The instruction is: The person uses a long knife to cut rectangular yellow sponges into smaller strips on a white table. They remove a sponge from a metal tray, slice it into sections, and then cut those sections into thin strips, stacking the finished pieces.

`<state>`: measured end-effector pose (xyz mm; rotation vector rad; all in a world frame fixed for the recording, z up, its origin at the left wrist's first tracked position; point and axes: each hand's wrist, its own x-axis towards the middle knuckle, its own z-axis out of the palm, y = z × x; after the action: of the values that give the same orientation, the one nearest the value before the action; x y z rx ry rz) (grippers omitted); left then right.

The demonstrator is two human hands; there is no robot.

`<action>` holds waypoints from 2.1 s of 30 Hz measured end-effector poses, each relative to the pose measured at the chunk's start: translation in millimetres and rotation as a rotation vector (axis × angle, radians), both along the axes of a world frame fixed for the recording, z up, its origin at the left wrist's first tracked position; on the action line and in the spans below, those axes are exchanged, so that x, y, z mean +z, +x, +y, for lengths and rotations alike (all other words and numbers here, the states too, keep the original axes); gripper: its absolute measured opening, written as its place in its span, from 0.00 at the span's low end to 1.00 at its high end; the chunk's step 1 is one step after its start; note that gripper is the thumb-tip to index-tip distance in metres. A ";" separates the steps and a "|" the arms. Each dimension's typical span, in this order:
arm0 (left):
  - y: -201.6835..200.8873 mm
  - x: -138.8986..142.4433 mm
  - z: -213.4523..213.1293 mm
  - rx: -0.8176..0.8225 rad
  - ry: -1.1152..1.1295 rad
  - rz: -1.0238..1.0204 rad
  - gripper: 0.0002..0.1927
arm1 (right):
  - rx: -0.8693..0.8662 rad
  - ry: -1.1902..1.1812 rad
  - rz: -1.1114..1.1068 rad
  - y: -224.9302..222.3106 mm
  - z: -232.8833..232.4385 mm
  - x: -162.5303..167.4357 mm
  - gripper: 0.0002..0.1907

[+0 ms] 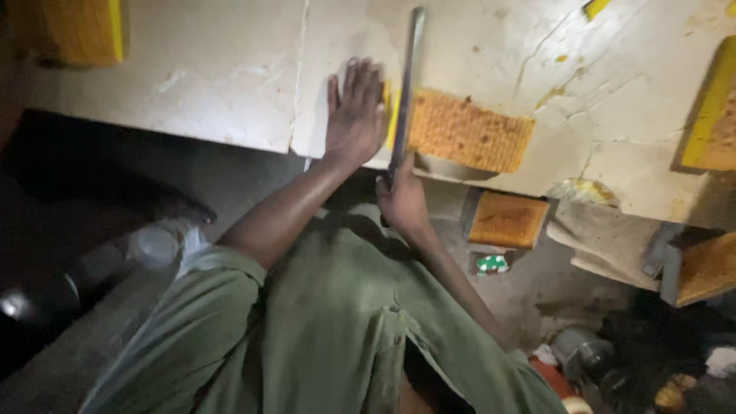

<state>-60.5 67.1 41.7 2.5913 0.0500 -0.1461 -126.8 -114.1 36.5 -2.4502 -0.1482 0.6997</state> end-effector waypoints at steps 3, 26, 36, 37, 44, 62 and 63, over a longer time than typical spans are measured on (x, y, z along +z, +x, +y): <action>-3.9 2.6 1.6 0.049 -0.060 -0.147 0.34 | -0.065 0.147 -0.167 6.3 -19.9 44.8 0.39; 89.4 81.2 -92.2 -0.015 -0.138 -0.320 0.24 | 0.001 0.195 -0.154 116.7 -307.7 48.0 0.15; -50.7 22.4 -29.6 0.354 -0.277 -0.198 0.40 | -0.065 0.127 -0.073 159.4 -144.8 68.7 0.12; -44.7 14.3 -9.4 0.405 -0.289 -0.216 0.38 | -0.058 0.145 -0.081 167.0 -118.7 68.9 0.13; 17.3 -9.4 217.7 0.501 -0.267 -0.331 0.33 | 0.113 0.241 -0.174 221.0 91.7 44.6 0.13; 90.7 17.7 413.9 0.704 -0.313 -0.108 0.14 | 0.093 -0.127 -0.092 270.6 150.4 45.2 0.11; 92.1 23.9 416.5 0.714 -0.454 -0.143 0.11 | -0.037 -0.139 -0.026 264.8 143.5 44.5 0.12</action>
<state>31.7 483.6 65.6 1.9847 0.7800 0.2600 138.0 29.4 81.0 -2.5882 -0.0666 0.6828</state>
